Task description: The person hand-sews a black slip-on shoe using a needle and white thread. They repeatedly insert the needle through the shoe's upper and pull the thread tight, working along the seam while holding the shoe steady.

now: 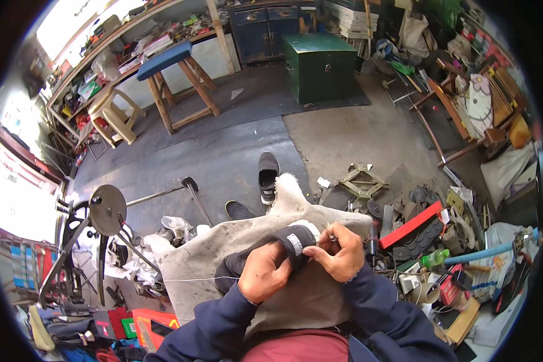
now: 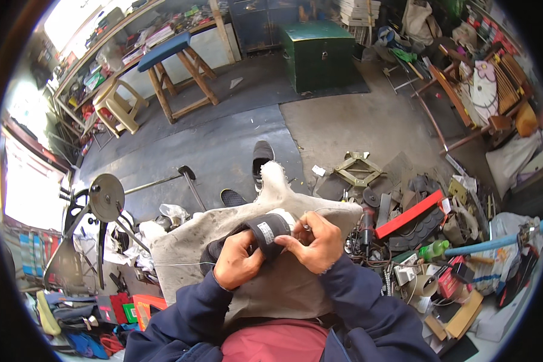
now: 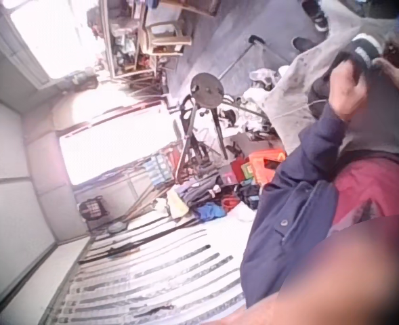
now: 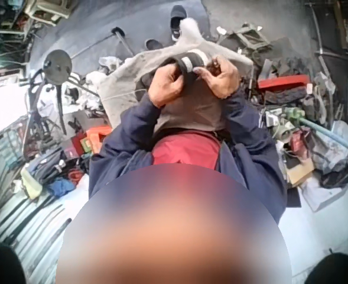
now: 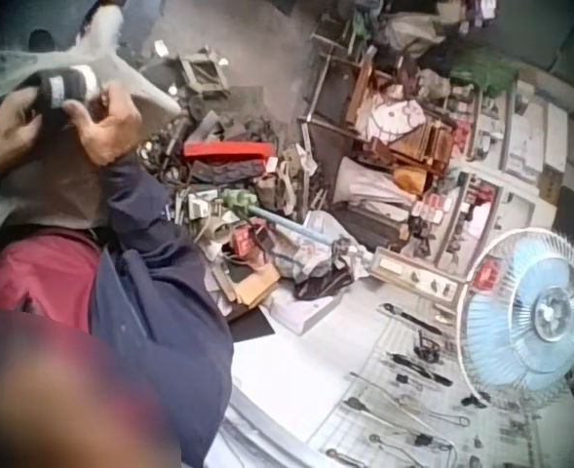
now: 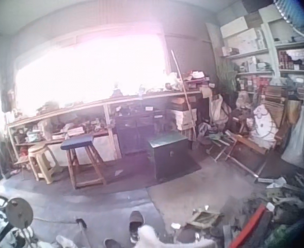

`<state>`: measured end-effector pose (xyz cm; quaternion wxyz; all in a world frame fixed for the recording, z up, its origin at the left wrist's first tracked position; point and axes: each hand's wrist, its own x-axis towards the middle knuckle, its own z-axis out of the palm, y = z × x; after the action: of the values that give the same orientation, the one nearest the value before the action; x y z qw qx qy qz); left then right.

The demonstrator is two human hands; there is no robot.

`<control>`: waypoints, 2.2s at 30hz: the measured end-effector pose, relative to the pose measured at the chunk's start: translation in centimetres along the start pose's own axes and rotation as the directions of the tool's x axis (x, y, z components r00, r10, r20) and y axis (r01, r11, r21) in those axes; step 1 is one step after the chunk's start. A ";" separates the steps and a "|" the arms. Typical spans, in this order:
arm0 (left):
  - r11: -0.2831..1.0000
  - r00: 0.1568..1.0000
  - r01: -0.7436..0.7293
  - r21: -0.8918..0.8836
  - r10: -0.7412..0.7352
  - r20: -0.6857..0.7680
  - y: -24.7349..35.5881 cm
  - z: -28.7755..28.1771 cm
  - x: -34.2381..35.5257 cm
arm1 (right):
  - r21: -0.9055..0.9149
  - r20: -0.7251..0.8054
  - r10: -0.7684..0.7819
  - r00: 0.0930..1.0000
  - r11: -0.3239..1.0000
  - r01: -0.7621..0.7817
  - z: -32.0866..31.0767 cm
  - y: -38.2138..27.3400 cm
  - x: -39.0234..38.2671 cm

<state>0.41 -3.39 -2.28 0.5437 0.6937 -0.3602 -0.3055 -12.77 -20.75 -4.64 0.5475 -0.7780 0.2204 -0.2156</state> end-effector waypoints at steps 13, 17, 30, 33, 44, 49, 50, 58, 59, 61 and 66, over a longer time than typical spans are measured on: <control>0.960 0.738 -0.069 0.273 0.233 -0.634 3.0 -8.8 -4.1 | -0.051 -0.103 0.005 0.995 0.999 -0.010 0.9 0.0 0.1; 0.809 0.620 -0.412 -0.419 -0.089 -0.780 3.8 -9.0 -4.1 | -0.005 -0.088 -0.013 0.996 1.000 0.012 0.9 0.2 0.2; 0.591 0.872 -0.395 0.703 0.482 0.085 6.8 1.3 2.2 | 0.307 0.110 0.040 0.993 0.949 -0.072 -1.7 -1.7 -2.1; 0.597 0.883 -0.371 0.711 0.464 0.070 6.1 1.0 2.4 | 0.134 0.160 -0.130 0.979 0.985 0.109 -2.3 -2.3 -2.6; 0.621 0.872 -0.331 0.710 0.489 -0.021 4.5 1.0 2.7 | 0.419 0.281 0.420 0.863 0.755 -0.504 -2.4 -2.5 -2.8; 0.664 0.884 -0.288 0.690 0.461 -0.074 4.7 1.0 2.9 | 0.257 0.203 0.155 0.967 0.944 -0.205 -2.3 -1.3 -1.8; 0.679 0.890 -0.271 0.682 0.446 -0.090 4.7 1.0 2.9 | 0.274 0.239 0.088 0.967 0.949 -0.154 -3.0 -0.8 -1.8; 0.685 0.885 -0.267 0.678 0.453 -0.109 4.1 1.0 2.7 | 0.849 -0.516 0.269 0.813 0.287 0.444 -16.9 5.7 -0.2; 0.678 0.878 -0.276 0.681 0.466 -0.109 4.0 1.1 2.7 | 0.807 -0.587 0.377 0.717 0.347 0.478 -17.4 6.1 -0.5; 0.674 0.876 -0.274 0.686 0.470 -0.112 3.9 1.3 2.7 | 0.809 -0.574 0.453 0.682 0.443 0.387 -15.8 6.4 -1.4; 0.666 0.864 -0.299 0.683 0.494 -0.103 3.9 1.5 2.6 | 0.381 -0.345 0.106 0.932 0.924 0.036 -4.0 3.3 -1.5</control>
<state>-0.05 -6.92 1.13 0.3691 0.7768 -0.5060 0.0659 -16.62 -23.88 -6.68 0.6422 -0.5999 0.2850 -0.3827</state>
